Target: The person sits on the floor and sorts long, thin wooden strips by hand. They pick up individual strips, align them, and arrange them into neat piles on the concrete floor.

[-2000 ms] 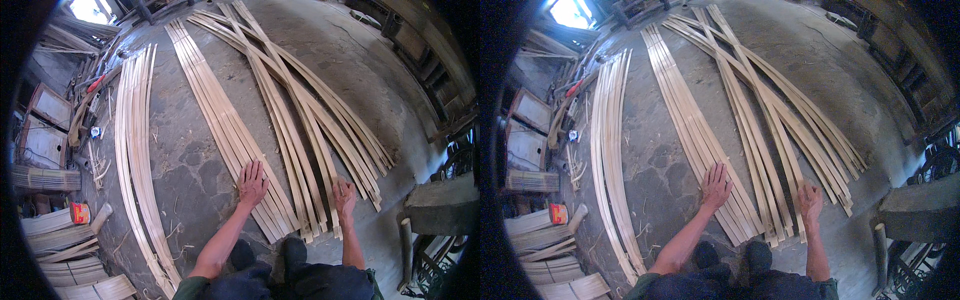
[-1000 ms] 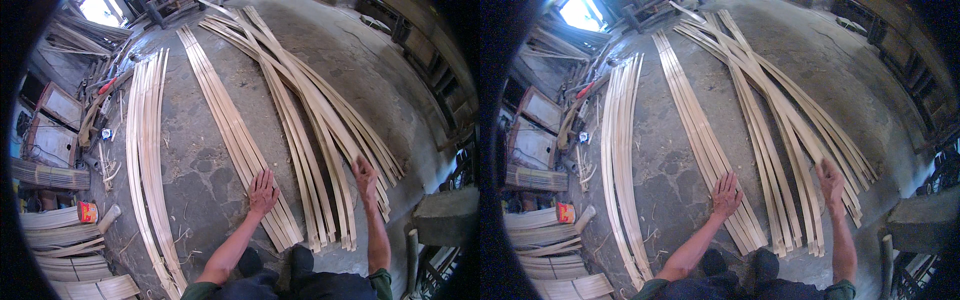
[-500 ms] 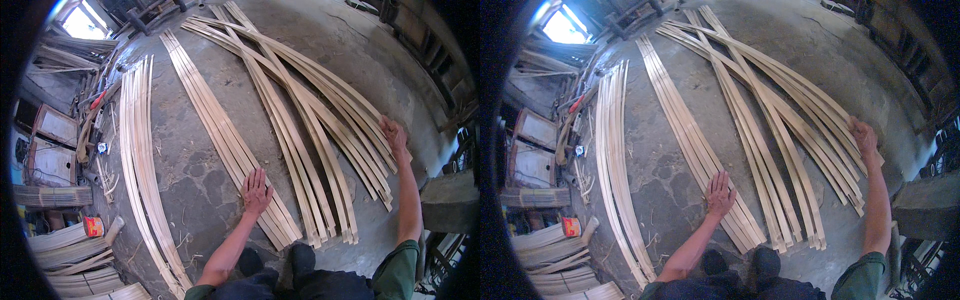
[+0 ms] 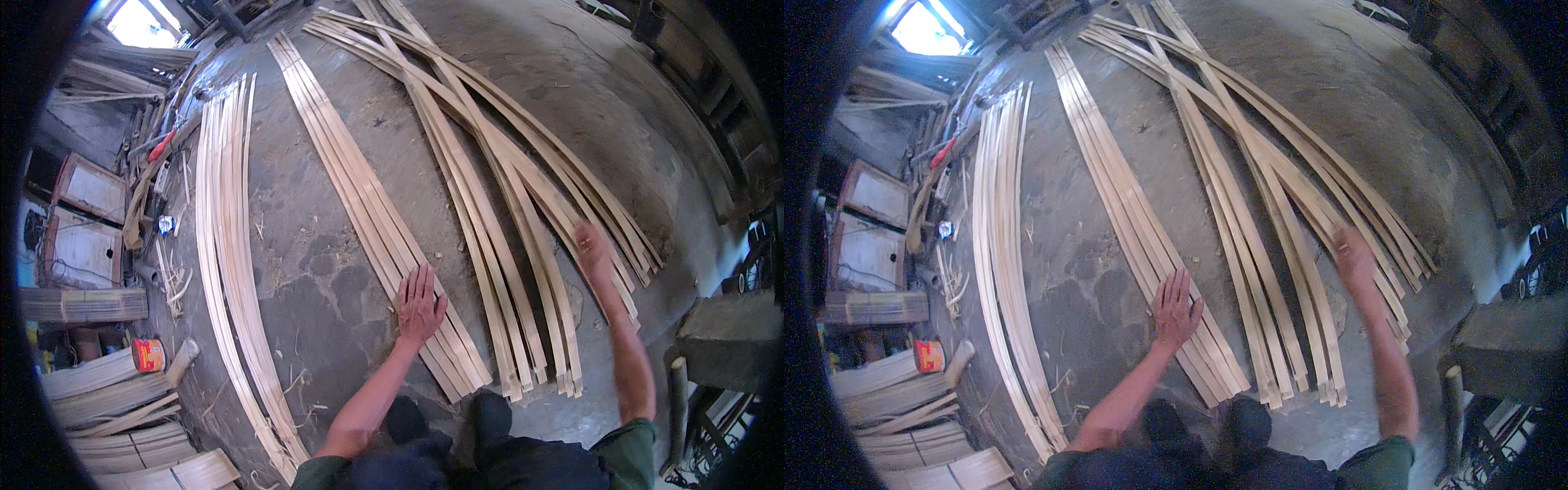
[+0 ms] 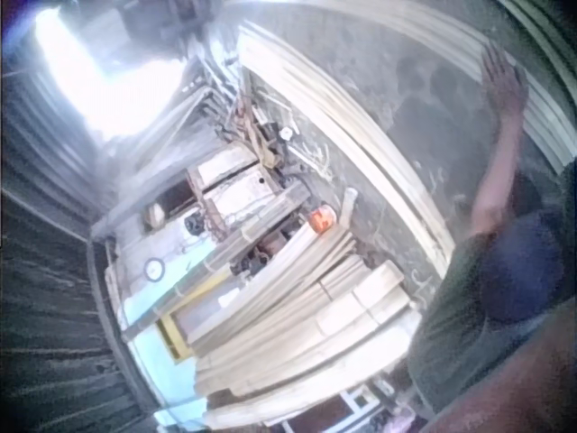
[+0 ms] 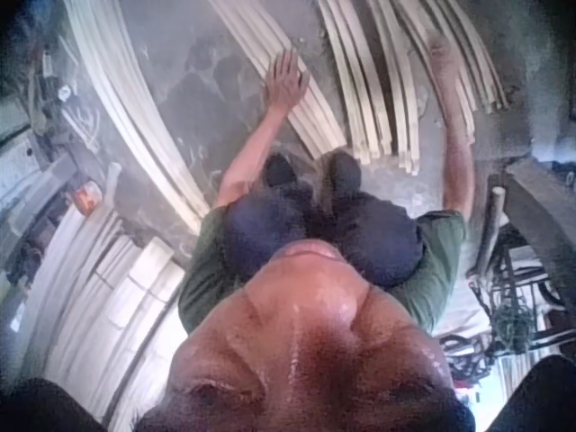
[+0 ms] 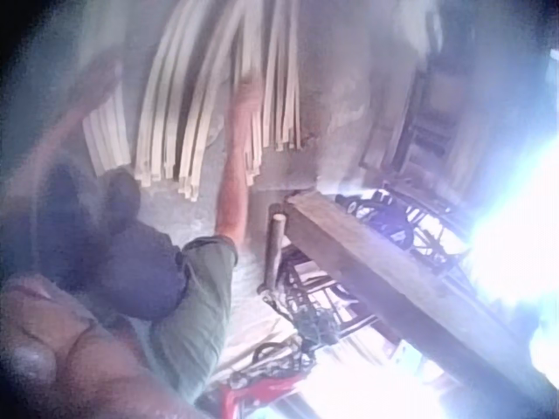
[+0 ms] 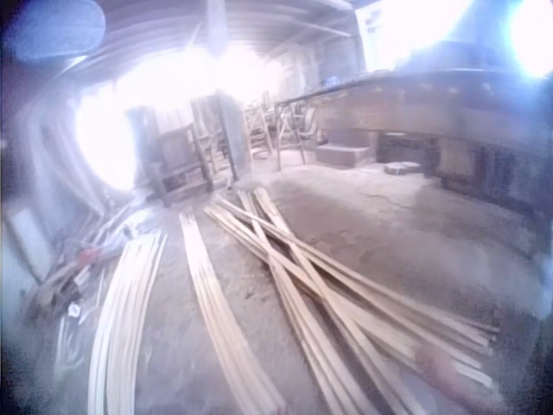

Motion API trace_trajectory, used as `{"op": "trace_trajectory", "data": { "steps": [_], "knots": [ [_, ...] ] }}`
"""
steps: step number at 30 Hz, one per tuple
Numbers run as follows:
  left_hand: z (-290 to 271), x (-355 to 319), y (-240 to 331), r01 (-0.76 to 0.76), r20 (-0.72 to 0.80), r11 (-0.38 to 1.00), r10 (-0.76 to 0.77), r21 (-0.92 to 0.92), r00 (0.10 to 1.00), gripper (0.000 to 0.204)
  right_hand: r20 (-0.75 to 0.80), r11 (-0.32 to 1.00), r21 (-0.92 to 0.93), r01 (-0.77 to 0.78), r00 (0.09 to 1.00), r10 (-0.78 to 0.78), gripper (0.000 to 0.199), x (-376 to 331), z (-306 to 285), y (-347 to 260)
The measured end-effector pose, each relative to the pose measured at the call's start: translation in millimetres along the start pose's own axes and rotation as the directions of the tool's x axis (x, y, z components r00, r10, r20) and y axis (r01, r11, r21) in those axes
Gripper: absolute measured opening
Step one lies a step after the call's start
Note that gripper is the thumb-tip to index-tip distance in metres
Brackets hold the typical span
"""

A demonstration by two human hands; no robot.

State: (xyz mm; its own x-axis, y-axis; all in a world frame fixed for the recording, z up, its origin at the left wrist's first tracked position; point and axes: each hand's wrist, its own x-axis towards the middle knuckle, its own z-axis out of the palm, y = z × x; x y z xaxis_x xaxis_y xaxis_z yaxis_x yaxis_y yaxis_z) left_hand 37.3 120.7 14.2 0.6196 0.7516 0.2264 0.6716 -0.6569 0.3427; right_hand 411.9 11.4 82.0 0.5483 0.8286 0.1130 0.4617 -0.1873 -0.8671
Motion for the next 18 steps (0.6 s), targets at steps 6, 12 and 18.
{"op": "trace_trajectory", "data": {
  "steps": [6, 12, 18],
  "knots": [
    [9, -8, -12, 0.106, -0.089, 0.972, -0.127, -0.212, 0.988, 0.059, 0.357, 0.974, -0.199, 0.109, 0.934, -0.031, 0.025, -136, 179, -61],
    [14, -5, -13, 0.086, -0.135, 0.949, -0.132, -0.303, 0.982, 0.052, 0.285, 0.947, -0.279, -0.160, 0.928, 0.241, 0.024, -150, 197, -80],
    [20, -12, -15, 0.112, -0.135, 0.940, -0.163, -0.322, 0.977, 0.052, 0.237, 0.930, 0.174, -0.322, 0.931, 0.278, 0.027, -136, 155, -114]
  ]
}}
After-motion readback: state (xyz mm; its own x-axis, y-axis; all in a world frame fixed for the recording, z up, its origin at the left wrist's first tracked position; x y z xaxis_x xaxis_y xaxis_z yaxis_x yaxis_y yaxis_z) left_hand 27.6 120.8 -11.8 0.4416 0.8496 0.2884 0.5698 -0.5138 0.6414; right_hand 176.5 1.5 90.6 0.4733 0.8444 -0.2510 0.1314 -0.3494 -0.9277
